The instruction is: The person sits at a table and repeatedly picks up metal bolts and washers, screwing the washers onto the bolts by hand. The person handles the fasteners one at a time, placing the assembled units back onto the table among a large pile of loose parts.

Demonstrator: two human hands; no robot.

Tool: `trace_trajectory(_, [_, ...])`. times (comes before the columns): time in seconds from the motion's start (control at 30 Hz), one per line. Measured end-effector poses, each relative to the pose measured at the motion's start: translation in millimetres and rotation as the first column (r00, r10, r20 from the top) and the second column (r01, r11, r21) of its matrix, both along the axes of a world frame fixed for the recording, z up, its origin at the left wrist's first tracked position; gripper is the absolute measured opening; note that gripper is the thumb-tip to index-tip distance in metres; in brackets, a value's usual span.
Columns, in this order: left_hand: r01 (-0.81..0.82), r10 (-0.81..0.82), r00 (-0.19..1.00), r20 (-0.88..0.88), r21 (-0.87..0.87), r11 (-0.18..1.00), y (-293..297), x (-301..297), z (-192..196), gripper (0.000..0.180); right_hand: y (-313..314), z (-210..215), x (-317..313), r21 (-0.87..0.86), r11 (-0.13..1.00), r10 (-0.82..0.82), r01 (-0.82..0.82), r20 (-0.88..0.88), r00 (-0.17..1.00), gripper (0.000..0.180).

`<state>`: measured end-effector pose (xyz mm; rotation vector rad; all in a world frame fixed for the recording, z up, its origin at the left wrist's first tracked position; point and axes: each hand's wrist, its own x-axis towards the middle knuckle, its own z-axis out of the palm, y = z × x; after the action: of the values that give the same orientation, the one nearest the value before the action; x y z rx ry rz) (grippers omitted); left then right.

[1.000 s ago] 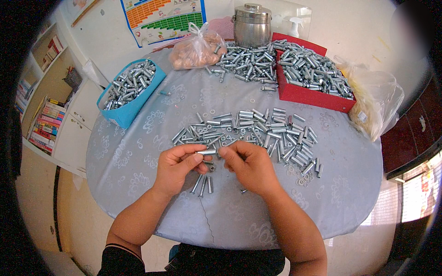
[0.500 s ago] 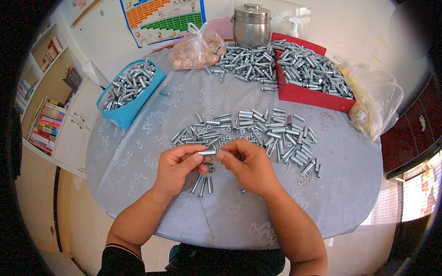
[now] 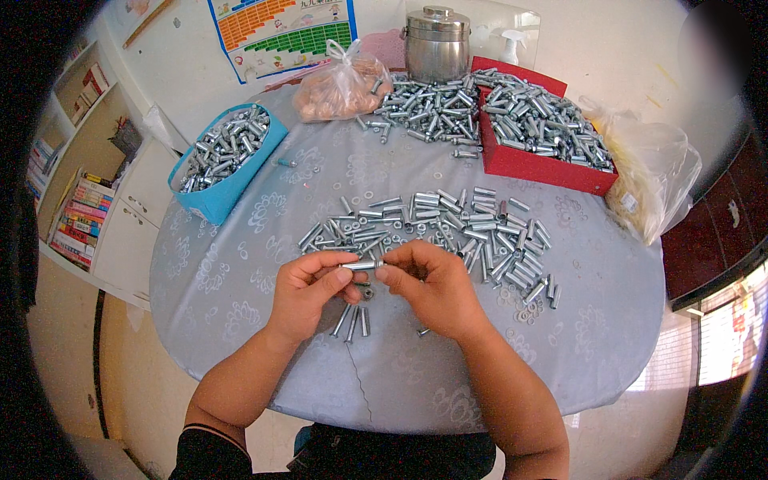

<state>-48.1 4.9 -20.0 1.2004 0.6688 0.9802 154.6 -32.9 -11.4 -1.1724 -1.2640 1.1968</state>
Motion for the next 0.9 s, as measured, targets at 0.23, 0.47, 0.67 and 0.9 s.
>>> trace_trajectory(0.23, [-0.001,0.001,1.000,0.028,-0.003,1.000,-0.1,-0.2,-1.8,0.023,-0.5,0.8,-1.0,0.007,1.000,0.023,-0.023,-0.093,0.995,0.018])
trace_trajectory(0.47, [0.013,-0.013,1.000,0.006,-0.013,1.000,-0.9,0.0,-0.4,0.023,-0.8,5.4,-3.7,-0.010,1.000,-0.014,0.013,-0.124,0.992,0.014])
trace_trajectory(0.67, [0.007,-0.002,0.998,-0.056,0.077,0.997,-3.8,-0.2,-1.6,0.024,-0.1,9.1,1.8,-0.127,0.992,0.028,-0.029,-0.006,1.000,0.015])
trace_trajectory(0.9, [-0.038,0.037,0.999,0.004,0.040,0.998,-7.6,4.5,1.7,0.023,-0.9,4.5,-1.8,-0.024,0.999,0.022,-0.026,-0.137,0.990,0.015])
